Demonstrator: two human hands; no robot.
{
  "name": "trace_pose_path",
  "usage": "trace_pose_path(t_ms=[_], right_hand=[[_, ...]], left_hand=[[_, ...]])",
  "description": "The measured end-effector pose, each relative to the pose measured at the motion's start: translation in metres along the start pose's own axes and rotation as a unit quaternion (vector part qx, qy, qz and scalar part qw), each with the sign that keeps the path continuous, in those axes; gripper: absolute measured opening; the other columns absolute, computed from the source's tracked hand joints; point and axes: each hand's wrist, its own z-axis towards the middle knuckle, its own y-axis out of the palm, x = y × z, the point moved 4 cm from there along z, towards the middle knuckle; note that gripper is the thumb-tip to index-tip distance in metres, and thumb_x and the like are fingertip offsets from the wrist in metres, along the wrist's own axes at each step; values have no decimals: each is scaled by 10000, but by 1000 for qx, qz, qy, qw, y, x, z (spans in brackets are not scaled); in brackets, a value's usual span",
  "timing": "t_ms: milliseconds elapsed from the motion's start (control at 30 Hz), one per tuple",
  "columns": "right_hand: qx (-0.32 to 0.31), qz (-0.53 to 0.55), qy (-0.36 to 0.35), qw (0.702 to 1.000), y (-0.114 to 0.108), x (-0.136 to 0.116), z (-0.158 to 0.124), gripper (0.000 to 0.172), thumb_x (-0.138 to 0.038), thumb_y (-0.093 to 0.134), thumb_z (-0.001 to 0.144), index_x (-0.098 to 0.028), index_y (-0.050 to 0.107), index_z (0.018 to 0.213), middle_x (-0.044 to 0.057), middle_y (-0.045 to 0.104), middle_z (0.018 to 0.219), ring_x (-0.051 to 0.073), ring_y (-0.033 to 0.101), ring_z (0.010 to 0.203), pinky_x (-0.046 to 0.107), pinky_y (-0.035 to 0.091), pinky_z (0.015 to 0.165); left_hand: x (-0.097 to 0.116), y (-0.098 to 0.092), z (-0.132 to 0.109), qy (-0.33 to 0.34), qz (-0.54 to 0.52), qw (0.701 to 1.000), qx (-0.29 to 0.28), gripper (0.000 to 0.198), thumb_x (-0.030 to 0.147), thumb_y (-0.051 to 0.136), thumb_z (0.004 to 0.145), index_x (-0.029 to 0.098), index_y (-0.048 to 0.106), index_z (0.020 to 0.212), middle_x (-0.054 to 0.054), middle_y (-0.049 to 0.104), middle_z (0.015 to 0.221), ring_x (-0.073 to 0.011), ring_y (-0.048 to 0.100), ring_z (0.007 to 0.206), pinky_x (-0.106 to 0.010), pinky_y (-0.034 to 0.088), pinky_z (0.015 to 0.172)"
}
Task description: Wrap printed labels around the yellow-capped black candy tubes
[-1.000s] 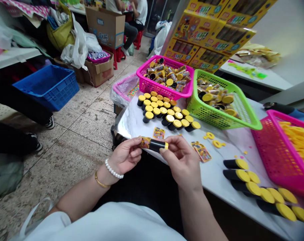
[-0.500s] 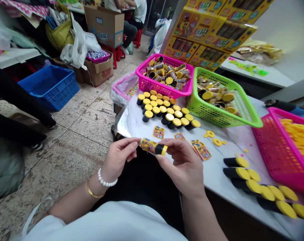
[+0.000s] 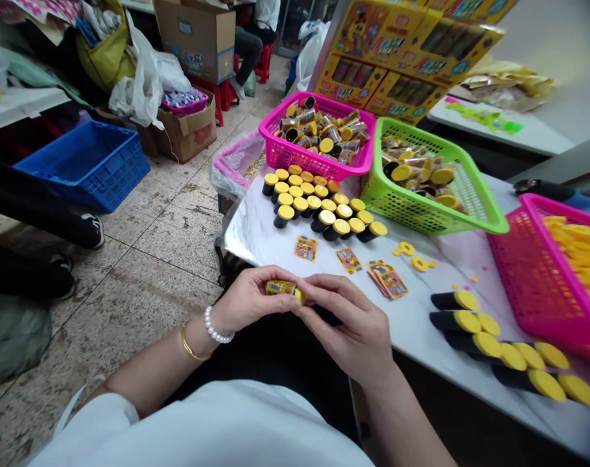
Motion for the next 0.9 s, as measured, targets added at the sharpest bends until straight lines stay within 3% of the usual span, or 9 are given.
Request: trace_pose_path(t_ms=[133, 233, 367, 467, 567, 667, 767, 833, 900], right_hand=[[12, -24, -4, 1000, -5, 5, -5, 398, -89, 690, 862, -302, 736, 1195, 69, 740, 1038, 200, 741, 901, 337, 651, 806], [20, -11, -7, 1000, -4, 7, -11, 401, -90, 738, 821, -288, 753, 1169, 72, 763, 1024, 208, 753, 875, 332, 660, 781], [49, 90, 117, 988, 5, 15, -19, 247, -167, 775, 822, -245, 775, 1056, 53, 781, 913, 179, 749, 723, 286, 662, 654], [38, 131, 186, 973, 12, 20, -22, 222, -223, 752, 856, -221, 755, 1078, 59, 774, 935, 179, 757, 736, 295, 672, 672], [27, 68, 144, 987, 8, 20, -19, 281, -202, 758, 843, -230, 739, 1122, 75, 761, 1016, 194, 761, 836, 324, 677, 754], [15, -7, 74, 997, 0, 17, -15, 287, -176, 755, 834, -253, 739, 1111, 83, 762, 1078, 228, 752, 951, 365, 668, 832], [12, -12, 44, 999, -1, 11, -12, 315, -150, 767, 817, -265, 735, 1109, 70, 779, 1046, 232, 760, 937, 376, 665, 848], [21, 26, 73, 997, 2, 11, -12, 304, -152, 784, 807, -260, 741, 1087, 63, 785, 1014, 223, 768, 887, 358, 675, 808], [29, 95, 147, 984, 9, 16, -15, 267, -189, 785, 821, -248, 744, 1078, 57, 788, 982, 213, 777, 826, 342, 685, 755]], left_hand=[[-4, -6, -1, -60, -6, 997, -37, 513, 414, 868, 711, 162, 749, 1142, -61, 737, 824, -133, 659, 645, -235, 527, 590], [-4, -9, -5, -76, 9, 997, -10, 405, 366, 854, 732, 141, 756, 1055, -55, 727, 781, -115, 634, 602, -218, 505, 563], [7, 0, -9, -14, 34, 999, 8, 229, 173, 857, 698, 143, 740, 894, -51, 750, 872, -118, 671, 744, -219, 536, 728], [12, 2, -7, 1, 27, 1000, -7, 268, 161, 860, 691, 155, 719, 920, -42, 745, 868, -121, 676, 767, -210, 531, 733], [12, -3, -4, -22, 21, 999, -22, 441, 236, 879, 686, 173, 703, 1085, -49, 742, 880, -123, 656, 699, -227, 531, 670], [13, -7, -3, -20, 54, 998, -1, 302, 250, 867, 706, 143, 734, 955, -43, 721, 831, -110, 621, 669, -216, 507, 643], [15, -4, -4, -11, 69, 998, 10, 213, 198, 856, 714, 132, 753, 889, -36, 714, 799, -108, 617, 699, -214, 497, 688], [15, 0, -3, -15, 56, 998, -1, 240, 176, 864, 696, 137, 762, 909, -47, 730, 833, -129, 641, 751, -240, 509, 744], [15, 2, -1, -16, 48, 999, -6, 254, 180, 881, 674, 139, 764, 896, -52, 735, 844, -143, 650, 775, -258, 512, 771]])
